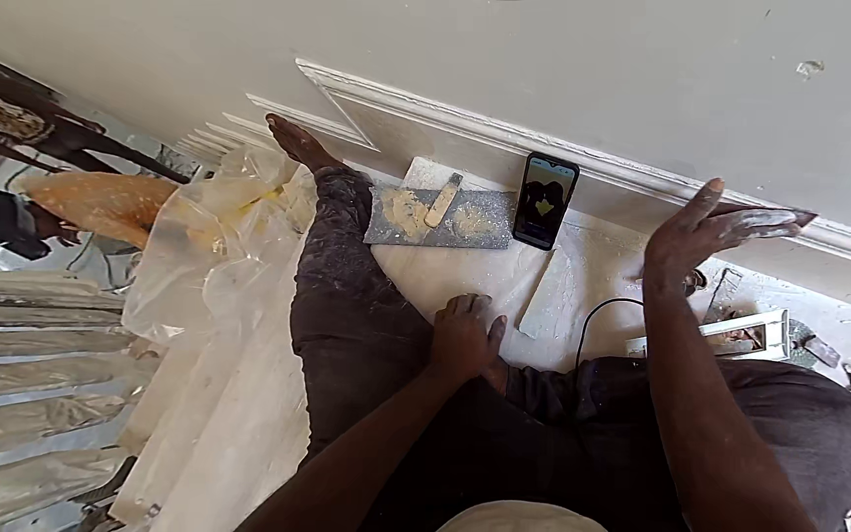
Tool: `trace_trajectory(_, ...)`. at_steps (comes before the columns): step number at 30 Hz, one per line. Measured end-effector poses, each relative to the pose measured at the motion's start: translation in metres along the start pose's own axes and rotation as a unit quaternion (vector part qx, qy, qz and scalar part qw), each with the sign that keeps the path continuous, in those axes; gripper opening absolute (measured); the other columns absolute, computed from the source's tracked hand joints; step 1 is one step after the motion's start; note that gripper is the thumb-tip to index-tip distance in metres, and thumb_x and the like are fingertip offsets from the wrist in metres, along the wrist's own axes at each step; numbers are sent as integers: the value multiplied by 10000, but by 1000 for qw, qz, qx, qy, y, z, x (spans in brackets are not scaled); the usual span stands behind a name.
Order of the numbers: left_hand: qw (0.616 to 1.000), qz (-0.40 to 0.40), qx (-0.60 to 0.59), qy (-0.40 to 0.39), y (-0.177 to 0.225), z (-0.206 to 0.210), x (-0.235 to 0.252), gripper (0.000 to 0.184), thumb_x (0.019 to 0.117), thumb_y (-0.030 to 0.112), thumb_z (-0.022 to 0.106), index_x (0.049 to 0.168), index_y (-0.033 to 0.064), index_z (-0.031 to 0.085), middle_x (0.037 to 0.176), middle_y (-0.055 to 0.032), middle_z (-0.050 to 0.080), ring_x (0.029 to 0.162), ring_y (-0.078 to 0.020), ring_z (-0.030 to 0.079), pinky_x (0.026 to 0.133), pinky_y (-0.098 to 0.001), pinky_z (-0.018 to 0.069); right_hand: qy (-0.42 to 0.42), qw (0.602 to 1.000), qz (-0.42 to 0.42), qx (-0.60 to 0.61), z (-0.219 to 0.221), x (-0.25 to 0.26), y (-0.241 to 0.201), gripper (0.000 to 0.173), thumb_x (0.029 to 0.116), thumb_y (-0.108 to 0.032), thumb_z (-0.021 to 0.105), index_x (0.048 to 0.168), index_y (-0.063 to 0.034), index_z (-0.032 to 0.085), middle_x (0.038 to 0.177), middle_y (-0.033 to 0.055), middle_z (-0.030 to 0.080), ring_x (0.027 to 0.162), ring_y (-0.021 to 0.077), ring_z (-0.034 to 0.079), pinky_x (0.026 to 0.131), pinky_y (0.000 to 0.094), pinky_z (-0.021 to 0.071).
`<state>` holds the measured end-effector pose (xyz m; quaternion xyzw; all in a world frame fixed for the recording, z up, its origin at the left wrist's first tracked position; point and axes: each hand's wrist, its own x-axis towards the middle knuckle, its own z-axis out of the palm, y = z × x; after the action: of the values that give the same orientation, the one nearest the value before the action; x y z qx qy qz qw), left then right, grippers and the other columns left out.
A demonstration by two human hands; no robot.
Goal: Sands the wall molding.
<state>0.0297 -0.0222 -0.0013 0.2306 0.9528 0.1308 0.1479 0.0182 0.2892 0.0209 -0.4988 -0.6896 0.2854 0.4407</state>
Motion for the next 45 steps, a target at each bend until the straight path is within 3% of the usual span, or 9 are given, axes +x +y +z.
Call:
trace_trajectory(7, 998, -48, -9, -26, 4, 1, 11, 454, 1046, 480, 460, 1215, 145, 714, 1300, -105, 656, 1279, -302, 572, 1009, -533, 461, 49, 998, -33, -24, -4, 23, 26, 927, 1053, -446, 463, 1539, 215, 33, 1630, 423, -3, 1544, 529, 54, 1278, 460, 95)
trace_trajectory(10, 998, -60, -15, -29, 5, 4, 14, 460, 1046, 493, 439, 1211, 165, 716, 1299, -89, 653, 1272, -286, 571, 1007, -520, 452, 123, 992, -2, 3, -3, 40, 36, 806, 1067, -426, 452, 1532, 192, 224, 1637, 384, 123, 1552, 467, 135, 1279, 416, 112)
trace_trajectory(14, 997, -69, -21, -30, 7, 8, 18, 442, 1044, 484, 443, 1188, 175, 723, 1267, -78, 668, 1237, -273, 592, 992, -522, 448, 15, 998, -55, 5, -4, -8, -1, 820, 1087, -355, 425, 1530, 228, 57, 1617, 443, 15, 1536, 540, 66, 1275, 441, 110)
trace_trajectory(19, 997, -65, -26, -20, 7, 6, 13, 394, 1038, 440, 475, 1168, 160, 720, 1222, -90, 678, 1197, -285, 605, 975, -528, 445, -155, 986, -56, -21, 11, -52, -6, 930, 1067, -544, 360, 1576, 155, 18, 1655, 381, -36, 1565, 491, 10, 1285, 507, 18)
trace_trajectory(22, 998, -57, -36, -5, 4, 5, 8, 381, 1033, 411, 499, 1178, 142, 727, 1229, -106, 678, 1198, -302, 607, 983, -544, 447, -86, 993, -70, -30, -4, -26, 0, 882, 1086, -456, 374, 1551, 195, 3, 1633, 419, -38, 1546, 540, 16, 1275, 533, 42)
trace_trajectory(28, 997, -65, -25, -25, 10, 8, 20, 379, 1033, 419, 479, 1145, 163, 735, 1196, -81, 693, 1174, -280, 618, 970, -535, 445, 119, 991, 24, 50, -16, 45, 18, 831, 1081, -355, 417, 1555, 182, -4, 1648, 379, 14, 1558, 443, 98, 1265, 352, 152)
trace_trajectory(36, 997, -68, -24, -19, 10, 4, 15, 318, 1015, 359, 537, 1151, 151, 734, 1196, -90, 693, 1169, -288, 621, 968, -534, 445, -165, 978, -125, -18, 14, -50, -14, 953, 1057, -513, 397, 1560, 180, -21, 1639, 409, -63, 1548, 538, -21, 1268, 586, 1)
trace_trajectory(42, 997, -72, -14, -38, 13, 3, 18, 310, 1016, 355, 528, 1155, 164, 729, 1216, -77, 687, 1195, -271, 609, 982, -531, 436, 70, 997, -10, -10, -13, 30, 19, 826, 1086, -378, 396, 1552, 192, 20, 1647, 392, -17, 1555, 484, 80, 1267, 435, 143)
trace_trajectory(45, 997, -71, -11, -41, 14, 6, 22, 305, 1007, 349, 530, 1132, 162, 735, 1181, -74, 701, 1172, -271, 621, 973, -534, 440, 75, 996, 25, 33, -12, 28, 8, 806, 1093, -373, 380, 1554, 186, 26, 1646, 386, -13, 1559, 453, 74, 1273, 367, 129)
